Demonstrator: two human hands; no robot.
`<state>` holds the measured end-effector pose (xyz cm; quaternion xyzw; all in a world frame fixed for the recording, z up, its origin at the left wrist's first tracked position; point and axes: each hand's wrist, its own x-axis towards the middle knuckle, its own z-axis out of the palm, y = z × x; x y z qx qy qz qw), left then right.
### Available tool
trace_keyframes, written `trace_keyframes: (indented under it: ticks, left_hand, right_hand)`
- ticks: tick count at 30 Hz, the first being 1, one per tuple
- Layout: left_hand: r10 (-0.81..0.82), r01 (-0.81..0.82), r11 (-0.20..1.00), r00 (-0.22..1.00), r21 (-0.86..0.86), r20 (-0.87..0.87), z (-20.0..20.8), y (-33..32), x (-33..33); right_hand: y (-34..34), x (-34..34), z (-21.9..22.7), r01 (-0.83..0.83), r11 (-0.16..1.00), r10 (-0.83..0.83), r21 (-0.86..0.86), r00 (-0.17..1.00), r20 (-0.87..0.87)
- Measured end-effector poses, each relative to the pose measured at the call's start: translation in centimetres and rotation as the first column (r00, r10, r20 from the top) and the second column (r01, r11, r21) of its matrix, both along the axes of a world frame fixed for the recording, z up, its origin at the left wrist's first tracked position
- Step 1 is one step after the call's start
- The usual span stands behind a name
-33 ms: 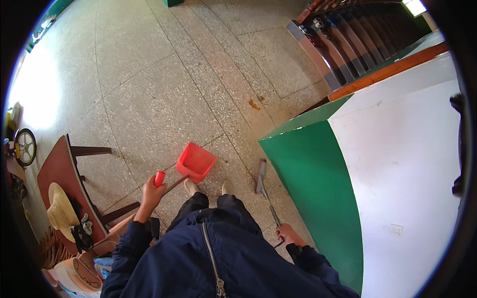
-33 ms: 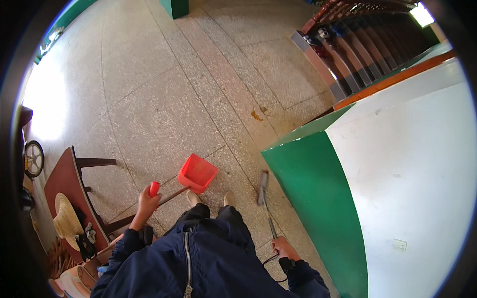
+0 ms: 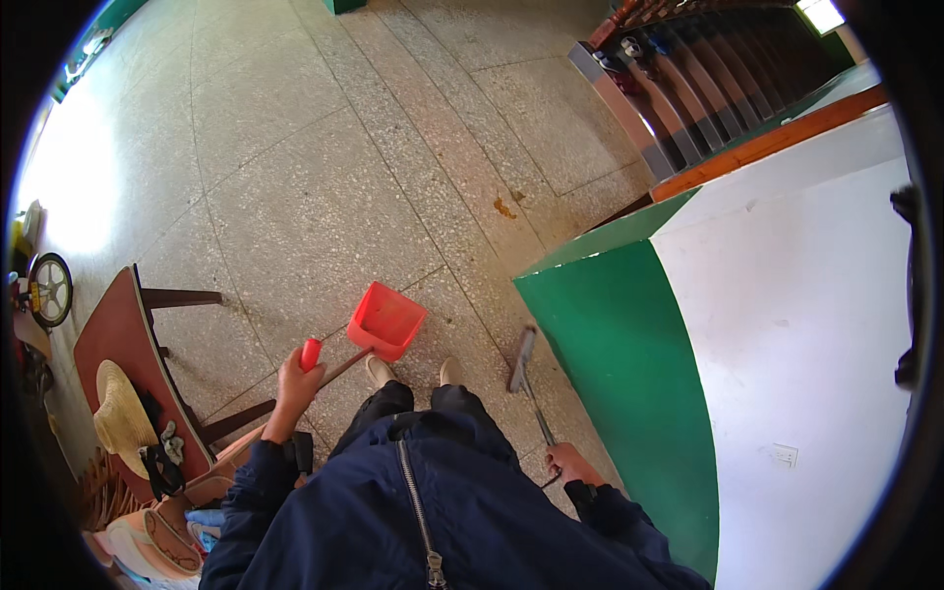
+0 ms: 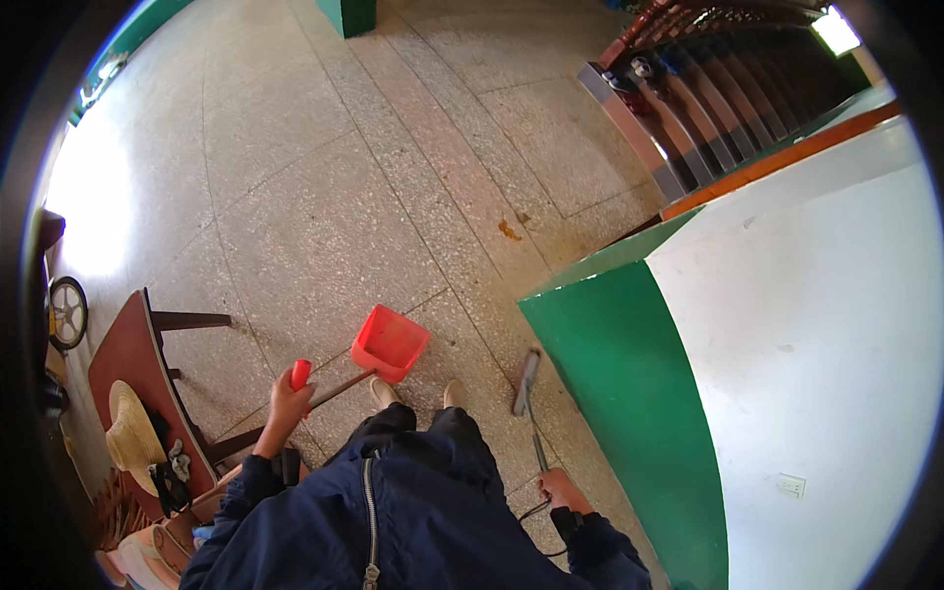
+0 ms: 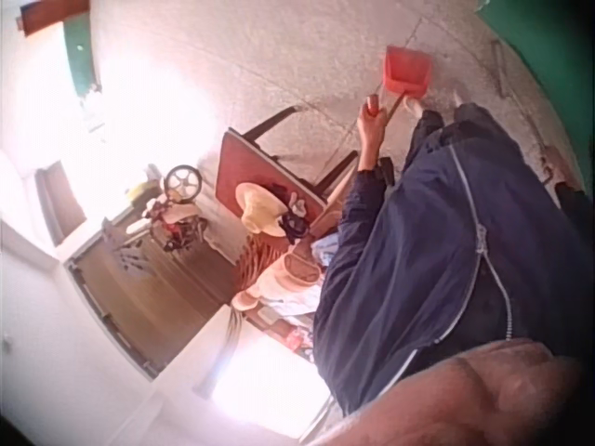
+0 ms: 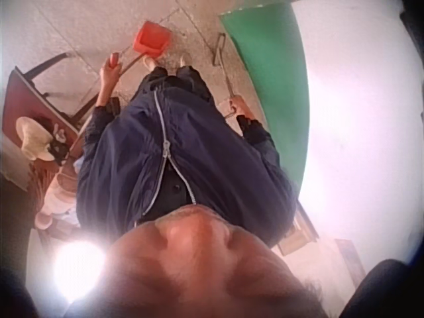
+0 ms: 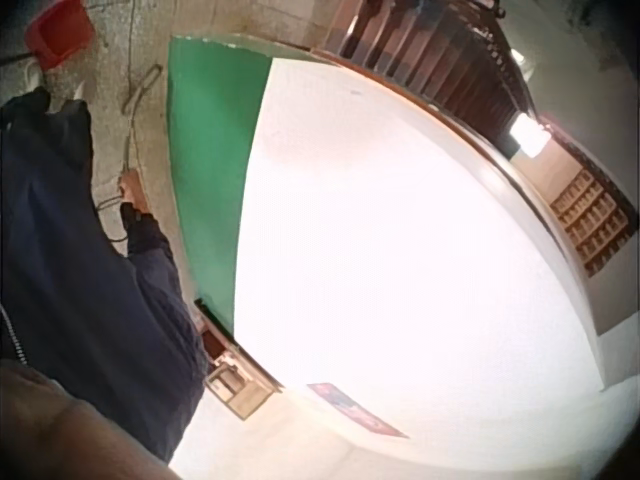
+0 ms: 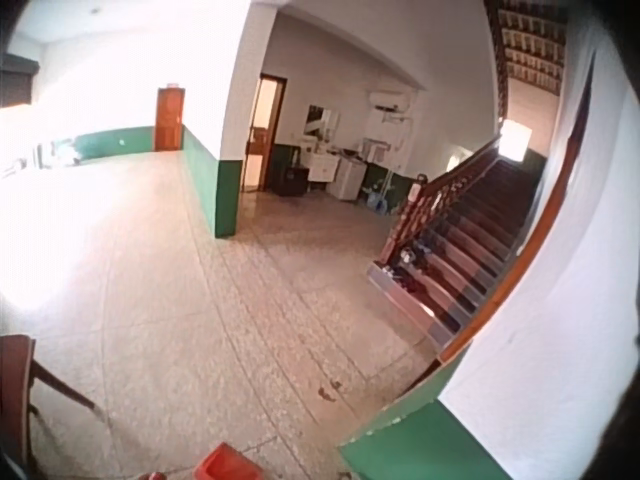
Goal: The person sweeps the tiled floor with a broom and collects debris into a red dustpan. They move through a living area and a garage-like space, sweeping around furniture and a parked motorcycle, then gather the swept material into the dustpan.
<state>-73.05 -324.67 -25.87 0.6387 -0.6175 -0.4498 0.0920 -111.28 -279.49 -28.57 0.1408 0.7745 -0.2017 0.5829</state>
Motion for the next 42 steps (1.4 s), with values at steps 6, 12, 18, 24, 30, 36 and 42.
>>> trace_keyframes:
  ticks: [6,12,18,24,30,36,42]
  left_hand:
    - [0.042,-0.042,0.999,0.998,0.012,-0.044,3.4,-0.9,4.1]
    - [0.036,-0.047,0.991,0.995,-0.121,-0.089,5.7,-0.7,7.2]
    - [0.089,-0.103,0.991,0.985,-0.088,-0.151,5.4,-1.9,9.6]
    - [0.184,-0.186,0.983,0.956,0.012,-0.229,5.0,-3.8,9.3]
    - [0.214,-0.187,0.976,0.925,0.116,-0.312,4.5,-6.0,8.2]
    - [0.294,-0.259,0.955,0.88,0.143,-0.372,4.7,-8.2,4.7]
    - [0.325,-0.344,0.939,0.883,0.005,-0.34,3.9,-12.7,-1.5]
  right_hand:
    - [-6.4,1.1,-5.1,-0.293,0.87,0.328,-0.398,0.945,0.021]
    - [-19.9,3.9,-9.5,0.122,0.903,0.011,-0.412,0.952,0.306]
    - [-28.5,2.4,-8.8,0.419,0.861,-0.243,-0.288,0.837,0.491]
    - [-27.8,2.0,-4.3,0.406,0.823,-0.265,-0.398,0.893,0.362]
    - [-24.4,0.4,-2.0,0.303,0.841,-0.321,-0.448,0.946,0.037]
    - [-26.3,-4.5,-6.6,0.41,0.859,-0.409,-0.308,0.91,0.071]
    - [-35.5,-9.1,-10.1,0.393,0.752,-0.286,-0.53,0.918,0.276]
